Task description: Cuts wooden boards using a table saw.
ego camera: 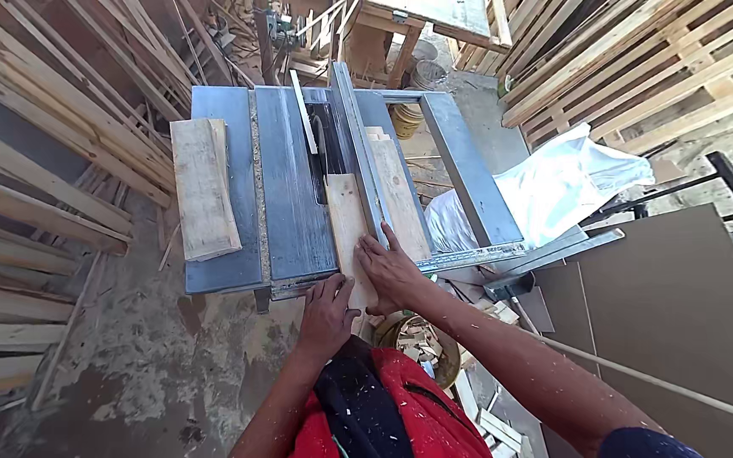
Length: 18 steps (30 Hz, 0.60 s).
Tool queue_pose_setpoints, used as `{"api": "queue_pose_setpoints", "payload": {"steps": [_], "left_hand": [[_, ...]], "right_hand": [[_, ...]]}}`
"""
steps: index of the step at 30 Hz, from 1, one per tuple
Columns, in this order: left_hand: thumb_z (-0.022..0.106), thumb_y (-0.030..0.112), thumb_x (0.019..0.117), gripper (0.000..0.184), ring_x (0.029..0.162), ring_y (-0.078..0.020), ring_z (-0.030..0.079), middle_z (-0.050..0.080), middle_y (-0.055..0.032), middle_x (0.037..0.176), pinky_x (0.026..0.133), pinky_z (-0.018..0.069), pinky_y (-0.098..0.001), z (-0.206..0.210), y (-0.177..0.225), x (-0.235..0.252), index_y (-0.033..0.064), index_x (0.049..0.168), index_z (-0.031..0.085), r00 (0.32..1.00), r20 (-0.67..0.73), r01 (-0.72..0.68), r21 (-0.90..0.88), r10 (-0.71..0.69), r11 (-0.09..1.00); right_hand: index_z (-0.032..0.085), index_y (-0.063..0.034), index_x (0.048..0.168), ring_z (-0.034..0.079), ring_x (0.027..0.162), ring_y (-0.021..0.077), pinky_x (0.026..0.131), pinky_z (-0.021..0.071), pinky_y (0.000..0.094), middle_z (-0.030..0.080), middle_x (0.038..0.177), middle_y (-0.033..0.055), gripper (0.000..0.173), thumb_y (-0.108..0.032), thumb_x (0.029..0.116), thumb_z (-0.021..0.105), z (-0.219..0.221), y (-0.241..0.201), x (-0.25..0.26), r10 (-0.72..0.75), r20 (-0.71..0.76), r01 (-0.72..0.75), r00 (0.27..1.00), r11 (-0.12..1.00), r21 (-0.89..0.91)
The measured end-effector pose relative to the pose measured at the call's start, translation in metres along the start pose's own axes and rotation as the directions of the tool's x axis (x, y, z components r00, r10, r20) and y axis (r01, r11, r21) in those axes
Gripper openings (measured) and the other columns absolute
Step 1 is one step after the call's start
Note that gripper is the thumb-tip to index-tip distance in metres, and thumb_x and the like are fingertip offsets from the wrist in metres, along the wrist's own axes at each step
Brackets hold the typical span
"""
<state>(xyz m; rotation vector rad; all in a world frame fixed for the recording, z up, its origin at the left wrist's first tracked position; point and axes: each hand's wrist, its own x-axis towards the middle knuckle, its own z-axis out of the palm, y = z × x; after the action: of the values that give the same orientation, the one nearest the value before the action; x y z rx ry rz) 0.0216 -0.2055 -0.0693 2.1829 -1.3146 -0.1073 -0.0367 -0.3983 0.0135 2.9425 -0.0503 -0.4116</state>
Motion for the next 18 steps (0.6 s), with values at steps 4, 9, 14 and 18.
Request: {"api": "queue_pose_setpoints", "payload": {"steps": [4, 9, 14, 18], "left_hand": [[0.074, 0.038, 0.0919, 0.047, 0.120, -0.0218, 0.063, 0.065, -0.0027, 0.138, 0.107, 0.0457, -0.0455, 0.001, -0.006, 0.023, 0.0192, 0.135, 0.068, 0.995, -0.104, -0.003, 0.028, 0.006, 1.000], [0.086, 0.036, 0.0817, 0.050, 0.112, -0.0228, 0.064, 0.069, -0.0026, 0.124, 0.103, 0.0458, -0.0480, -0.017, -0.016, 0.073, 0.0153, 0.124, 0.068, 0.983, -0.126, 0.136, -0.007, -0.136, 0.991], [0.089, 0.045, 0.0760, 0.057, 0.110, -0.0338, 0.063, 0.065, -0.0152, 0.119, 0.096, 0.0486, -0.0551, -0.034, -0.030, 0.120, 0.0082, 0.114, 0.067, 0.933, -0.119, 0.336, -0.053, -0.340, 0.940], [0.075, 0.064, 0.0830, 0.066, 0.101, -0.0344, 0.066, 0.067, -0.0161, 0.109, 0.090, 0.0512, -0.0571, -0.061, -0.070, 0.135, 0.0054, 0.112, 0.068, 0.934, -0.157, 0.312, -0.082, -0.321, 0.947]], "right_hand": [[0.036, 0.0016, 0.156, 0.026, 0.155, 0.0323, 0.122, -0.0039, 0.0692, 0.044, 0.159, 0.0165, 0.141, -0.082, 0.0494, 0.077, 0.001, 0.016, 0.023, 0.023, 0.049, -0.024, 0.999, 1.000, 0.018], [0.049, 0.0011, 0.148, 0.025, 0.155, 0.0348, 0.122, -0.0033, 0.0690, 0.051, 0.153, 0.0160, 0.122, -0.080, 0.0599, 0.074, -0.015, 0.042, 0.060, 0.052, 0.076, -0.051, 0.996, 0.999, -0.005], [0.059, -0.0040, 0.139, 0.034, 0.152, 0.0333, 0.122, -0.0004, 0.0709, 0.057, 0.148, 0.0137, 0.112, -0.083, 0.0607, 0.071, -0.021, 0.076, 0.106, 0.020, 0.024, -0.019, 1.000, 0.999, -0.026], [0.064, -0.0067, 0.133, 0.038, 0.150, 0.0319, 0.122, -0.0012, 0.0709, 0.062, 0.142, 0.0122, 0.109, -0.086, 0.0583, 0.069, -0.029, 0.098, 0.137, -0.008, 0.015, 0.008, 1.000, 0.999, -0.042]]}}
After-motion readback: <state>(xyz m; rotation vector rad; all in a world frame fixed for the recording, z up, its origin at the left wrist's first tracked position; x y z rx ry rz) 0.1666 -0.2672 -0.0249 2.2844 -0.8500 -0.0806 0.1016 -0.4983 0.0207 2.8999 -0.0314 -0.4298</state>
